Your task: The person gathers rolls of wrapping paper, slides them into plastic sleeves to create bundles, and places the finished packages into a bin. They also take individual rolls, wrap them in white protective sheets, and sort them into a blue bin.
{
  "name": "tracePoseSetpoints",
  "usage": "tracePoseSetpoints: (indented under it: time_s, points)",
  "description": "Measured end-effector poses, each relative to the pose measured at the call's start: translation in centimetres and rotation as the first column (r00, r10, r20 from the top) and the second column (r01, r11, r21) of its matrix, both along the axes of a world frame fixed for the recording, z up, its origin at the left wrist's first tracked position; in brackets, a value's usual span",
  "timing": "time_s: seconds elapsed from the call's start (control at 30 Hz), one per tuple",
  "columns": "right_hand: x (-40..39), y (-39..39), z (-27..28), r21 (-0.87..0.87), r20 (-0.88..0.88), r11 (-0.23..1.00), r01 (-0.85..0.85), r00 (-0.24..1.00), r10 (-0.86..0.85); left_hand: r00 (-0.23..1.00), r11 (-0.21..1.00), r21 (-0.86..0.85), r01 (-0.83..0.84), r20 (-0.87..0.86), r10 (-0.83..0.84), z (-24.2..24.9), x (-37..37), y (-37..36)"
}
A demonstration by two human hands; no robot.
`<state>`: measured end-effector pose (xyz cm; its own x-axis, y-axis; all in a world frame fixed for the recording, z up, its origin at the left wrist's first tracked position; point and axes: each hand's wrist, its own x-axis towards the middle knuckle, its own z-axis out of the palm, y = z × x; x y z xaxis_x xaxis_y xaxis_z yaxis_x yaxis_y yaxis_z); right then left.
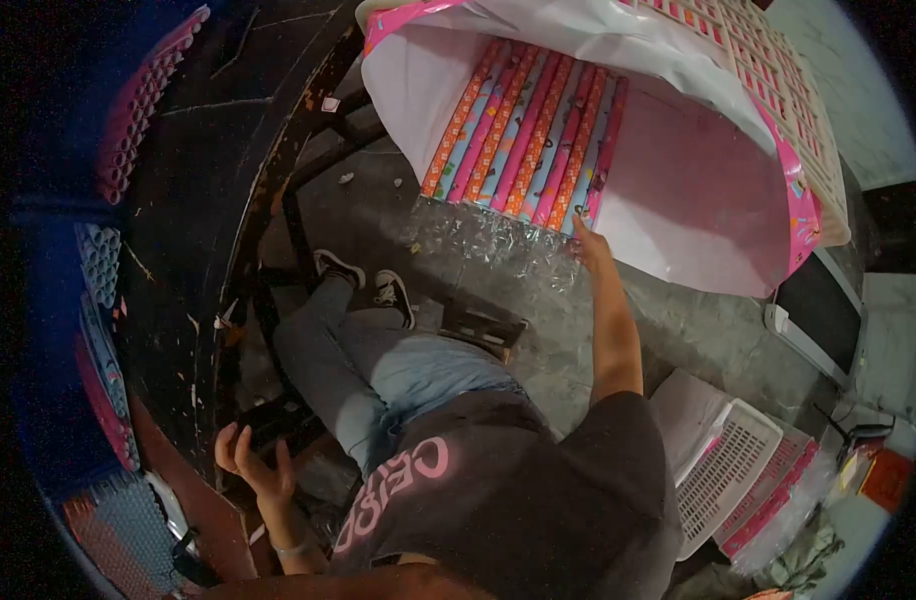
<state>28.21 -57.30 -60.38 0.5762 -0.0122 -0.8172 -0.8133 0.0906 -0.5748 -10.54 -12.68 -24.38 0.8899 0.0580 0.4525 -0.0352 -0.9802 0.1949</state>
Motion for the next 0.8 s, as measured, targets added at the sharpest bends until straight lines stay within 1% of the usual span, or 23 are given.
tracePoseSetpoints:
  time_s: [0.03,0.07,0.1,0.13,0.2,0.23,0.27,0.3,0.33,0.37,0.43,0.47,0.53,0.63,0.67,0.73,0.77,0.8]
  points:
    - [-1.0,-0.1,0.3,-0.002,-0.009,1.0,-0.006,1.0,0.006,0.999,0.998,-0.048,-0.046,0.009,0.047,-0.4,0.2,-0.5]
    - [-2.5,-0.2,0.4,0.043,0.041,0.999,-0.033,0.999,0.031,0.999,0.998,-0.048,-0.05,-0.001,0.05,-0.6,0.5,-0.8]
    - [-4.2,-0.3,0.5,0.087,0.093,0.995,-0.058,0.994,0.05,1.0,0.996,-0.086,-0.021,-0.02,0.019,-0.8,1.0,-1.1]
    - [-6.2,-0.6,0.6,0.086,0.087,0.995,-0.055,0.995,0.047,0.999,0.992,-0.124,0.011,-0.036,-0.015,-1.0,1.5,-1.4]
    - [-10.2,-1.0,1.0,0.303,0.049,0.952,-0.048,0.998,0.034,0.999,0.99,-0.138,0.011,-0.051,-0.018,-1.5,2.4,-2.1]
    - [-11.1,-1.0,1.0,0.303,0.042,0.952,-0.042,0.999,0.031,0.998,0.988,-0.152,0.008,-0.056,-0.017,-1.8,2.7,-2.4]
    - [-11.9,-1.3,-0.1,0.352,0.098,0.936,-0.025,0.995,-0.011,0.998,0.988,-0.154,0.011,-0.062,-0.021,-2.1,3.0,-2.5]
    - [-12.6,-1.5,-1.2,0.4,0.152,0.916,-0.01,0.987,-0.056,0.998,0.982,-0.189,0.024,-0.051,-0.035,-2.3,3.2,-2.6]
    - [-11.8,-1.5,-2.6,0.481,0.158,0.875,0.045,0.978,-0.137,0.998,0.974,-0.225,0.039,-0.038,-0.049,-2.5,3.4,-2.6]
    - [-10.7,-1.2,-2.2,0.481,0.155,0.875,0.05,0.978,-0.141,0.998,0.973,-0.225,0.043,-0.041,-0.054,-2.6,3.8,-2.7]
    - [-8.6,-0.2,-1.5,0.331,0.033,0.929,0.164,0.982,-0.185,0.998,0.967,-0.249,0.055,-0.017,-0.062,-2.9,4.5,-3.0]
    - [-8.1,0.4,-1.0,0.334,0.036,0.929,0.16,0.983,-0.182,0.998,0.968,-0.246,0.054,-0.014,-0.059,-2.9,4.7,-3.2]
    - [-7.4,1.4,-0.4,0.366,0.078,0.921,0.137,0.981,-0.177,0.992,0.951,-0.285,0.117,-0.009,-0.124,-3.1,5.0,-3.5]
    - [-8.6,0.9,0.1,0.331,0.137,0.936,0.12,0.975,-0.174,0.992,0.95,-0.286,0.128,0.016,-0.128,-3.1,4.9,-4.2]
    - [-9.7,0.2,0.4,0.337,0.135,0.938,0.084,0.982,-0.136,0.993,0.949,-0.29,0.121,0.02,-0.121,-3.3,4.7,-4.3]
    - [-12.0,-1.9,1.3,0.337,0.075,0.941,0.02,0.996,-0.048,0.993,0.949,-0.294,0.116,0.04,-0.11,-3.4,4.2,-4.3]
    - [-13.5,-3.3,1.6,0.279,0.108,0.96,-0.02,0.994,-0.011,0.993,0.947,-0.299,0.116,0.044,-0.107,-3.5,4.0,-4.2]
    - [-14.8,-4.7,3.2,0.31,0.099,0.947,-0.084,0.993,0.056,0.993,0.946,-0.302,0.117,0.042,-0.109,-3.4,3.8,-4.1]
